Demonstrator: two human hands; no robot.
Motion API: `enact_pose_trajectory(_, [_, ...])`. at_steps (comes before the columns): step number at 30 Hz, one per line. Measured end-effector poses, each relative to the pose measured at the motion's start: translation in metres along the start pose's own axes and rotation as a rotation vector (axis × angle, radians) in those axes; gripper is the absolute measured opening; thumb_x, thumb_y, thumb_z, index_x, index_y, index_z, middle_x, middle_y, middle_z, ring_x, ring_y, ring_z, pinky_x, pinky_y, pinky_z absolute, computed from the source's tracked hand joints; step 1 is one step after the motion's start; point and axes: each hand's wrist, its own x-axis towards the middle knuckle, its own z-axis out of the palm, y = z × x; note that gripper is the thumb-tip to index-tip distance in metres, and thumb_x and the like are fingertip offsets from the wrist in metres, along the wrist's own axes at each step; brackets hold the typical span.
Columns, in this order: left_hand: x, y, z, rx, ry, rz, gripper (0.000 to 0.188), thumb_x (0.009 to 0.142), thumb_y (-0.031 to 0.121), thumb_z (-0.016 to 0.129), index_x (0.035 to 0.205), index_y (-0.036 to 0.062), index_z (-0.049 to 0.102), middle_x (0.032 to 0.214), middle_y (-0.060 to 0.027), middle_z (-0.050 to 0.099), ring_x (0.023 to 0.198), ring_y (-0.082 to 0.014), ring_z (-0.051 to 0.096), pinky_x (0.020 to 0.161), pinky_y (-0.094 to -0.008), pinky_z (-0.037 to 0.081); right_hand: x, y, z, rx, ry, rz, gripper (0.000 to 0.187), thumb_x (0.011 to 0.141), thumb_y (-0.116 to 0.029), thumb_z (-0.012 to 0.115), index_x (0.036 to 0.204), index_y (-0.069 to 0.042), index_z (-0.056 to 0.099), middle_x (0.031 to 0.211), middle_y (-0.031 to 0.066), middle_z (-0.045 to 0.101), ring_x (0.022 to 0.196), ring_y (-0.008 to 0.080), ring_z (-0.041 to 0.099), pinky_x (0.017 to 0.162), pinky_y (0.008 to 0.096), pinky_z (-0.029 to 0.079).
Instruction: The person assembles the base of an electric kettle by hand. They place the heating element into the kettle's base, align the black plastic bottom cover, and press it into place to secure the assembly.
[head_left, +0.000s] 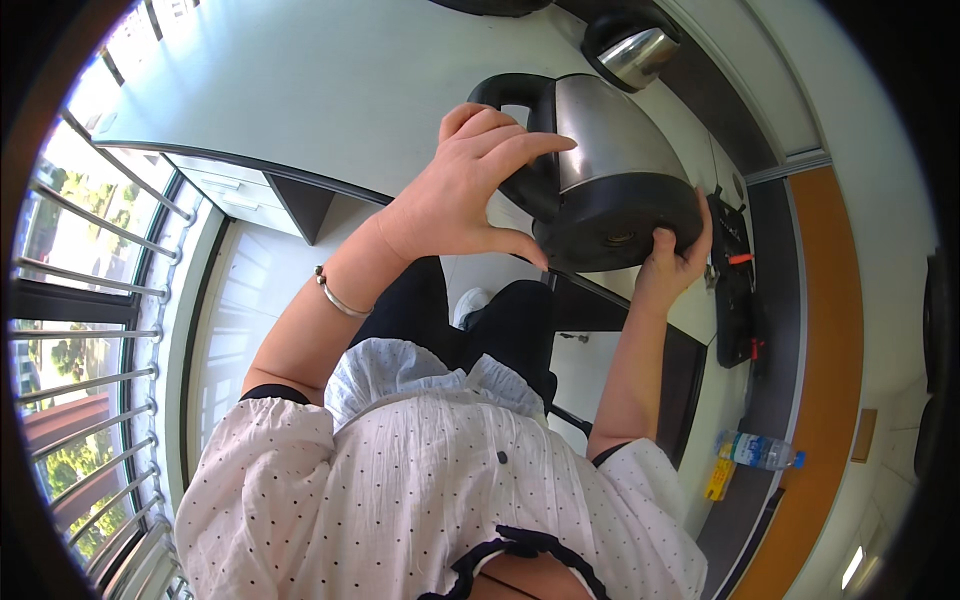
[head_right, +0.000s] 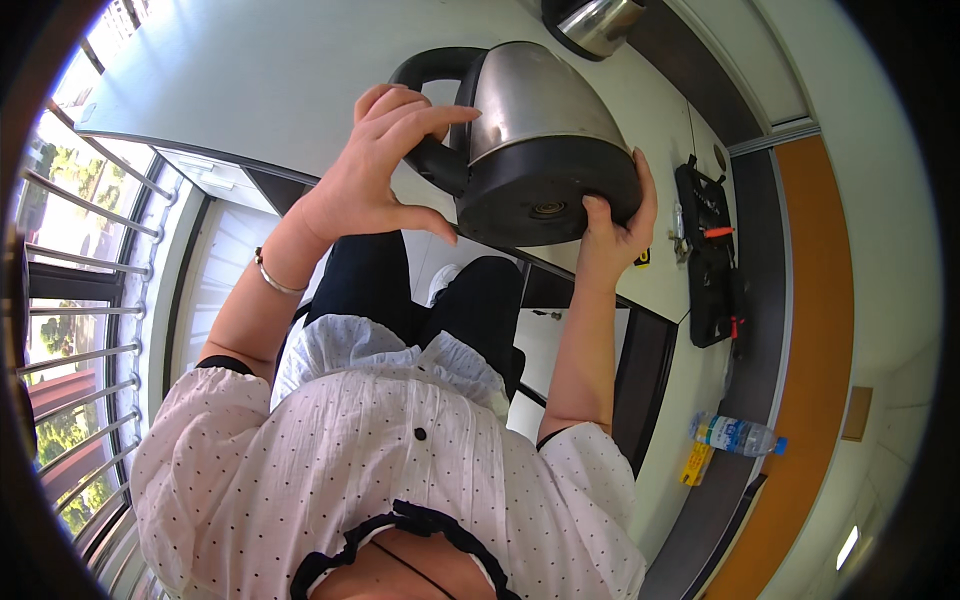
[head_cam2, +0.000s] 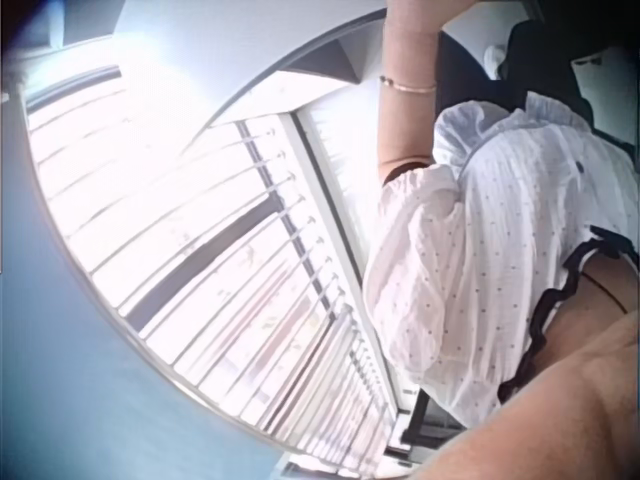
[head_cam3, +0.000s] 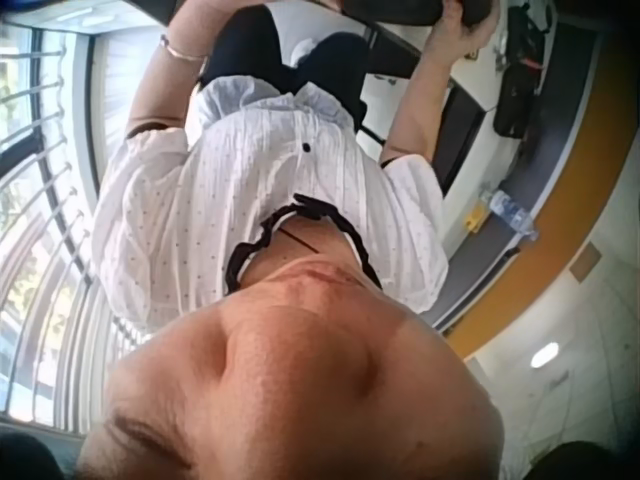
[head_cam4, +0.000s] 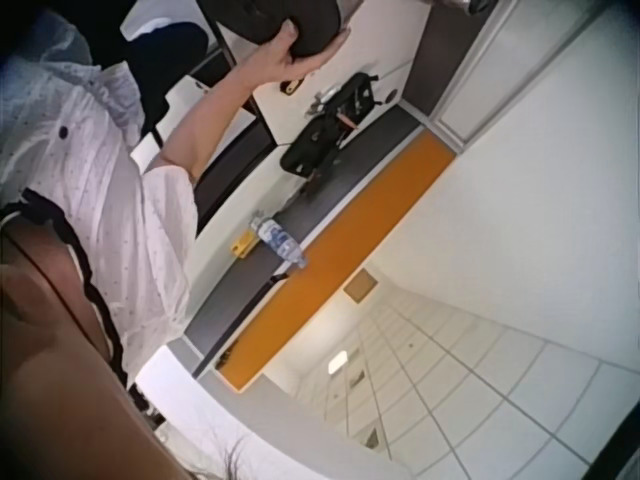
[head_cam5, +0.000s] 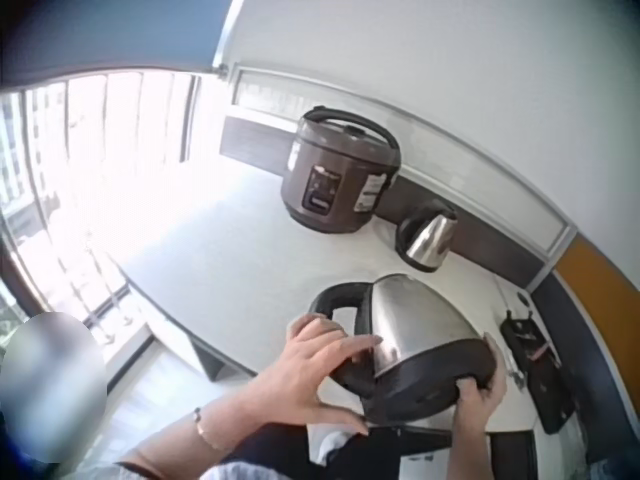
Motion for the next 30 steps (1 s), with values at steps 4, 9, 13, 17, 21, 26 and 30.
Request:
enact_pose_trajectory(4, [-0.002, -0.018, 0.002, 0.092, 0.066, 0.075, 0.039, 0.086, 0.033, 0.063, 0.116, 0.0079, 0.062, 0.076, -0.0062, 0.054, 0.083, -0.0257, 0.053, 0.09, -0.038, 0.037, 0.001, -0.006, 0.006, 0.04, -0.003, 0.026, 0.065, 0.077, -0.013, 0.075, 0.133, 0.004, 0.048, 0.127, 0.0145, 0.056, 0.111, 0.0207, 0.056, 0.1, 0.031, 0.043])
enact_pose_trajectory(9, [0.004, -0.015, 0.024, 0.158, 0.305, -0.002, 0.02, 0.094, 0.015, 0.051, 0.096, 0.0046, 0.068, 0.055, -0.005, 0.049, 0.057, -0.025, 0.053, 0.062, -0.0333, 0.044, 0.006, -0.004, 0.01, 0.035, -0.023, -0.044, 0.062, 0.077, -0.013, 0.075, 0.131, 0.005, 0.05, 0.126, 0.0159, 0.057, 0.11, 0.022, 0.058, 0.099, 0.0321, 0.044])
enact_pose_trajectory(13, [0.01, -0.017, 0.032, 0.137, 0.416, -0.039, 0.02, 0.093, 0.01, 0.051, 0.086, 0.0027, 0.068, 0.053, -0.0049, 0.05, 0.054, -0.0246, 0.053, 0.058, -0.0336, 0.043, 0.015, -0.01, 0.014, -0.041, -0.068, -0.157, 0.057, 0.078, -0.013, 0.074, 0.128, 0.005, 0.051, 0.126, 0.0202, 0.058, 0.112, 0.0248, 0.058, 0.099, 0.0339, 0.044])
enact_pose_trajectory(17, [0.012, -0.017, 0.034, 0.151, 0.442, -0.067, 0.018, 0.091, 0.008, 0.053, 0.082, 0.0022, 0.068, 0.055, -0.0064, 0.053, 0.055, -0.0251, 0.054, 0.058, -0.0335, 0.044, 0.021, -0.009, 0.013, -0.08, -0.096, -0.181, 0.06, 0.083, -0.023, 0.074, 0.13, 0.003, 0.05, 0.122, 0.0131, 0.059, 0.107, 0.0195, 0.058, 0.097, 0.0311, 0.044])
enact_pose_trajectory(21, [0.014, -0.014, 0.036, 0.176, 0.466, -0.071, 0.017, 0.09, 0.007, 0.054, 0.08, 0.0027, 0.067, 0.056, -0.007, 0.054, 0.056, -0.0252, 0.055, 0.058, -0.0332, 0.044, 0.023, -0.013, 0.013, -0.073, -0.119, -0.165, 0.058, 0.083, -0.022, 0.074, 0.13, 0.003, 0.051, 0.122, 0.0128, 0.058, 0.108, 0.0199, 0.058, 0.097, 0.0313, 0.044])
enact_pose_trajectory(26, [0.015, -0.016, 0.034, 0.138, 0.446, -0.122, 0.017, 0.089, 0.007, 0.055, 0.078, 0.0022, 0.067, 0.056, -0.0072, 0.055, 0.055, -0.0249, 0.054, 0.058, -0.0338, 0.044, 0.023, -0.011, 0.01, -0.153, -0.147, -0.222, 0.054, 0.084, -0.019, 0.071, 0.13, 0.002, 0.051, 0.124, 0.013, 0.057, 0.11, 0.0205, 0.057, 0.099, 0.0324, 0.042])
enact_pose_trajectory(30, [0.013, -0.02, 0.031, 0.122, 0.435, -0.151, 0.018, 0.09, 0.008, 0.055, 0.078, 0.0016, 0.067, 0.055, -0.0074, 0.055, 0.054, -0.0237, 0.053, 0.056, -0.0332, 0.043, 0.024, -0.014, 0.016, -0.15, -0.156, -0.221, 0.051, 0.088, -0.016, 0.067, 0.132, 0.001, 0.049, 0.129, 0.0142, 0.056, 0.114, 0.0215, 0.056, 0.101, 0.0335, 0.041])
